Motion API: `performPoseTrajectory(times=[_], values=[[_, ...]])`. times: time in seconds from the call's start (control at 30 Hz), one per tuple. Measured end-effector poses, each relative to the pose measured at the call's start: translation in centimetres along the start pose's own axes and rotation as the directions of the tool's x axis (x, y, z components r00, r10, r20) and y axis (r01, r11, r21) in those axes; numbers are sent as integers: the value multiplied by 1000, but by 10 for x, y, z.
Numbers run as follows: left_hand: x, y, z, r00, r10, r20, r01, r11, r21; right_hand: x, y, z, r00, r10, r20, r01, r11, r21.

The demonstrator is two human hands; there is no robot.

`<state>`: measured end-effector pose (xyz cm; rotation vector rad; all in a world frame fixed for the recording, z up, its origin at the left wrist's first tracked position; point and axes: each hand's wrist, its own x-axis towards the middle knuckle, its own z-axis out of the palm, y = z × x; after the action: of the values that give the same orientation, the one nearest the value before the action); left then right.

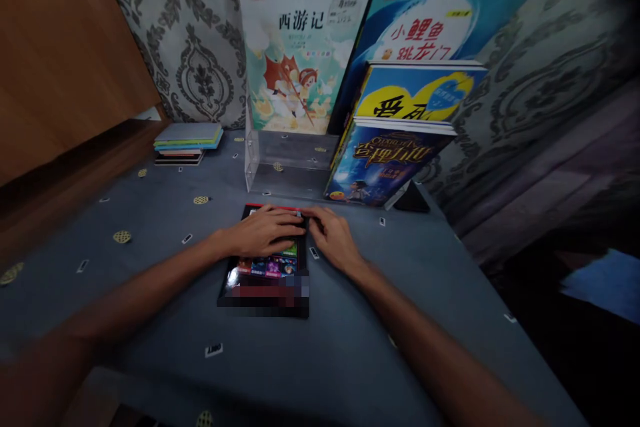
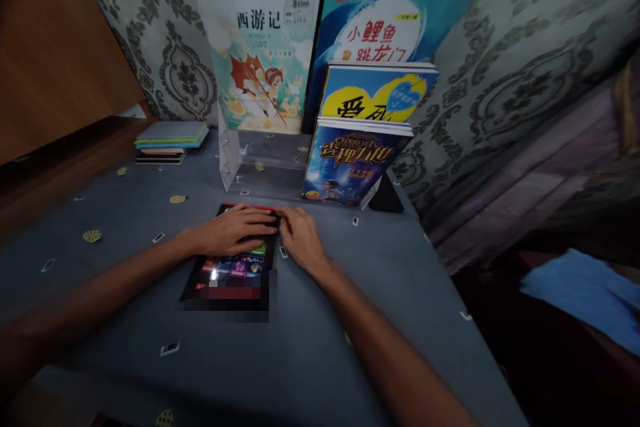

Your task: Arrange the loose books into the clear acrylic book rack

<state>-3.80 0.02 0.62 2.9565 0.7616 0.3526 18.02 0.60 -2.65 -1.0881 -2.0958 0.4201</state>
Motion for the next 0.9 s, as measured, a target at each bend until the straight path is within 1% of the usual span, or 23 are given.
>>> performPoseTrajectory(times=[0.23, 0.37, 0.53, 0.63, 0.8, 0.9], values=[[-2, 6, 3, 998, -59, 21, 59, 998, -13, -5, -7, 0, 998, -41, 39, 43, 997, -59], [-3, 7, 2, 998, -58, 13, 58, 997, -42, -14, -10, -3, 993, -83, 85, 85, 996, -27], [-3, 2, 2, 996, -78, 35, 80, 994, -69, -24, -5, -8, 979, -136, 155, 140, 990, -14], [-3, -3, 3, 996, -89, 30, 91, 994, -65, -25, -4, -7, 977, -142, 158, 145, 989, -8], [-3, -5, 6, 996, -87, -20, 87, 996, -29, -24, -6, -6, 980, -131, 150, 134, 991, -11], [-4, -1, 7, 999, -38, -36, 37, 999, -28, -24, -7, -8, 978, -124, 165, 128, 992, -17]])
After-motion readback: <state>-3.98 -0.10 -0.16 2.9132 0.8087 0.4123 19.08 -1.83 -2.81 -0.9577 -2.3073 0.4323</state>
